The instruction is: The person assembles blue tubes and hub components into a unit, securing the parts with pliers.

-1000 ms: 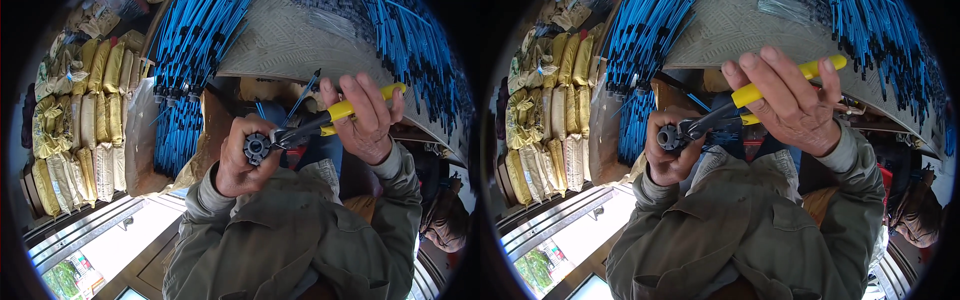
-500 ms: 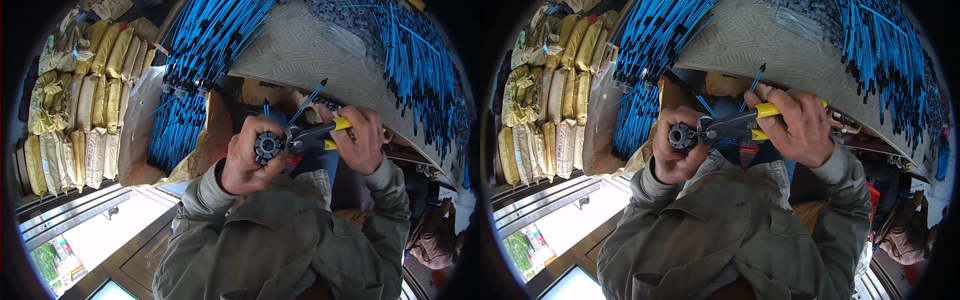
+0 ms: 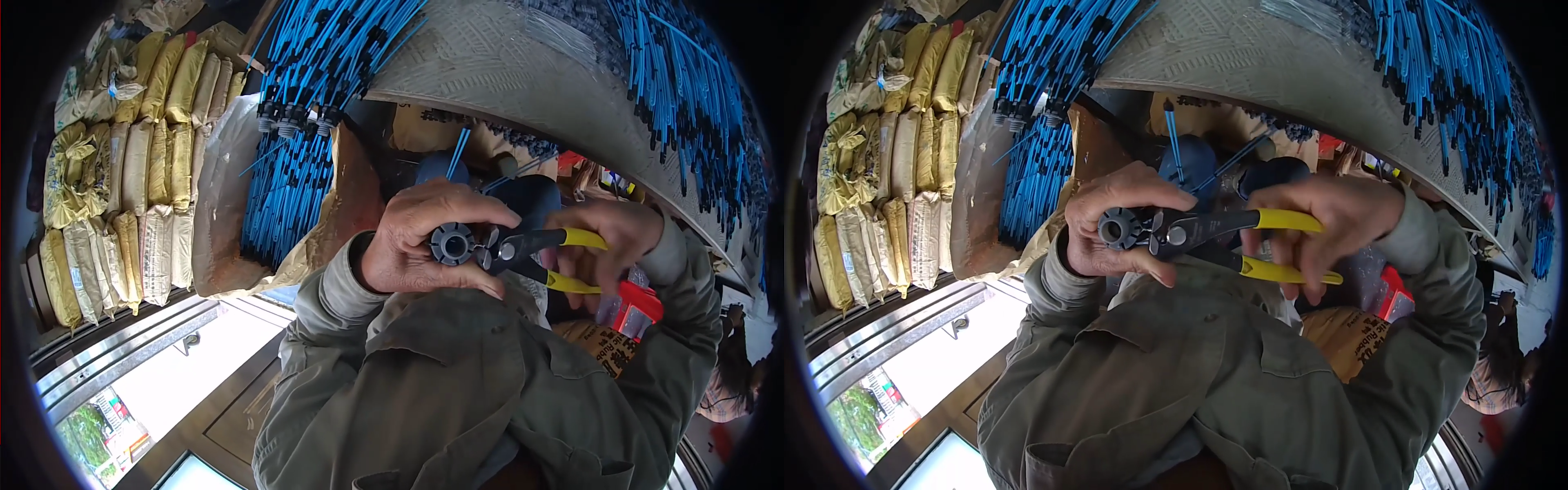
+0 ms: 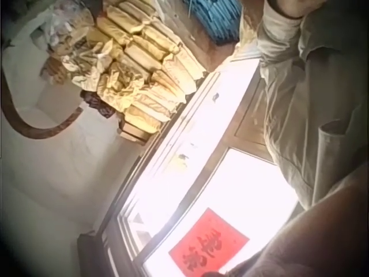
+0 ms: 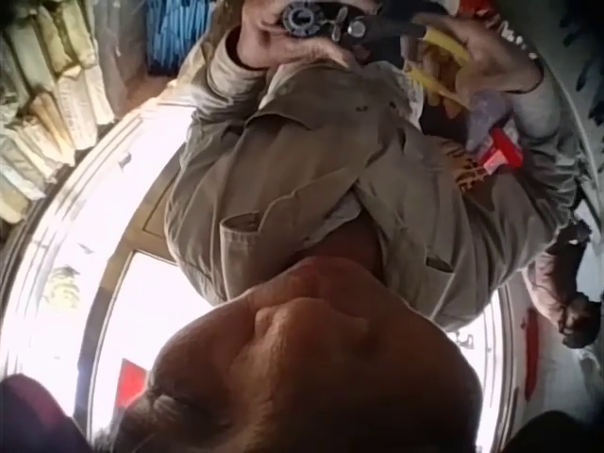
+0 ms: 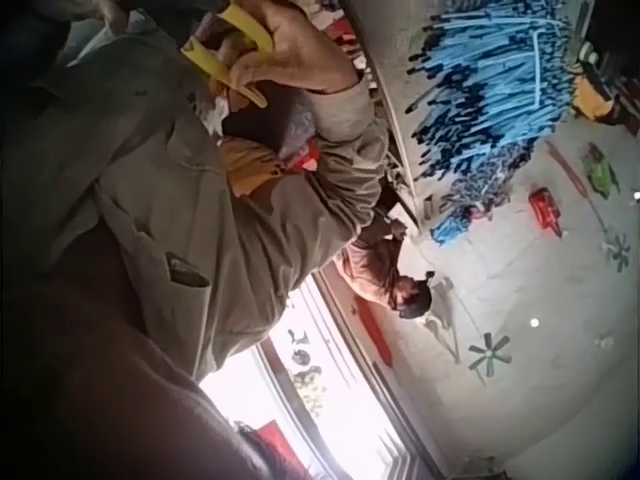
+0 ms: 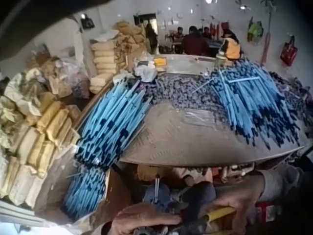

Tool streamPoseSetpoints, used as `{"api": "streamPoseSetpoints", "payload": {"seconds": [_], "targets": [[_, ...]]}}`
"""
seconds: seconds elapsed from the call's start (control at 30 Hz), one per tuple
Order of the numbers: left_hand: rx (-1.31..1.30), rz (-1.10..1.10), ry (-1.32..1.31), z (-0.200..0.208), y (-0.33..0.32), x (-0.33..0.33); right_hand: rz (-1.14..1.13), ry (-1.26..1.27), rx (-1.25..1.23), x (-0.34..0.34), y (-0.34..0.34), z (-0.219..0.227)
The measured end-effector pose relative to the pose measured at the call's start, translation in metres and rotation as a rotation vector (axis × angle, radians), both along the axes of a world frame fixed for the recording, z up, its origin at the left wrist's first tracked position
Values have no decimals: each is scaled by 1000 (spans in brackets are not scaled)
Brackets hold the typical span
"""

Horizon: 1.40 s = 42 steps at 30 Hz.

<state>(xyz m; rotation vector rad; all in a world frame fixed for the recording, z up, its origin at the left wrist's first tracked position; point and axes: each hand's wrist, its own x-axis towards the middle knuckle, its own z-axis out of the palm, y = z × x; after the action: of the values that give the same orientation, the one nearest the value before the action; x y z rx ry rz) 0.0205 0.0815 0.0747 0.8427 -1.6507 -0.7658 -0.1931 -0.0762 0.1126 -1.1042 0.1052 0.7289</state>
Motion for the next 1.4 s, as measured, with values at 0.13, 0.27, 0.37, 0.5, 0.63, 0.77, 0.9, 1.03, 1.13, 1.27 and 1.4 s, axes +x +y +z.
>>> {"api": "streamPoseSetpoints", "payload": {"seconds": [0.13, 0.27, 0.37, 0.5, 0.63, 0.77, 0.9, 1.03, 1.13, 1.27, 1.4], "targets": [[43, 147, 102, -12, 10, 0, -262, -846, -1636, -9, 50, 33], [57, 118, 120, -14, 5, 3, -162, -786, -1731, -23, 51, 25], [53, -43, 83, -6, -4, 4, -182, -379, -782, -25, 22, 9], [17, -81, 87, -12, -5, 5, -186, -158, -247, -20, 16, 16], [37, 36, 127, -20, -1, 3, -241, -651, -1303, -23, 46, 21], [179, 31, 176, -13, -4, 4, -325, -841, -1623, -33, 46, 13], [202, -56, 166, -14, -7, 5, -323, -105, -412, -28, 9, 6], [115, -36, 208, -26, -10, 6, -271, -192, -482, -28, 9, 27], [59, 49, 194, -27, -13, 2, -246, -590, -1176, -29, 30, 25], [104, 113, 160, -19, -15, 4, -218, -823, -1661, -31, 29, 15], [267, 4, 227, -14, -7, 2, -304, -288, -466, -35, 1, -11]]}}
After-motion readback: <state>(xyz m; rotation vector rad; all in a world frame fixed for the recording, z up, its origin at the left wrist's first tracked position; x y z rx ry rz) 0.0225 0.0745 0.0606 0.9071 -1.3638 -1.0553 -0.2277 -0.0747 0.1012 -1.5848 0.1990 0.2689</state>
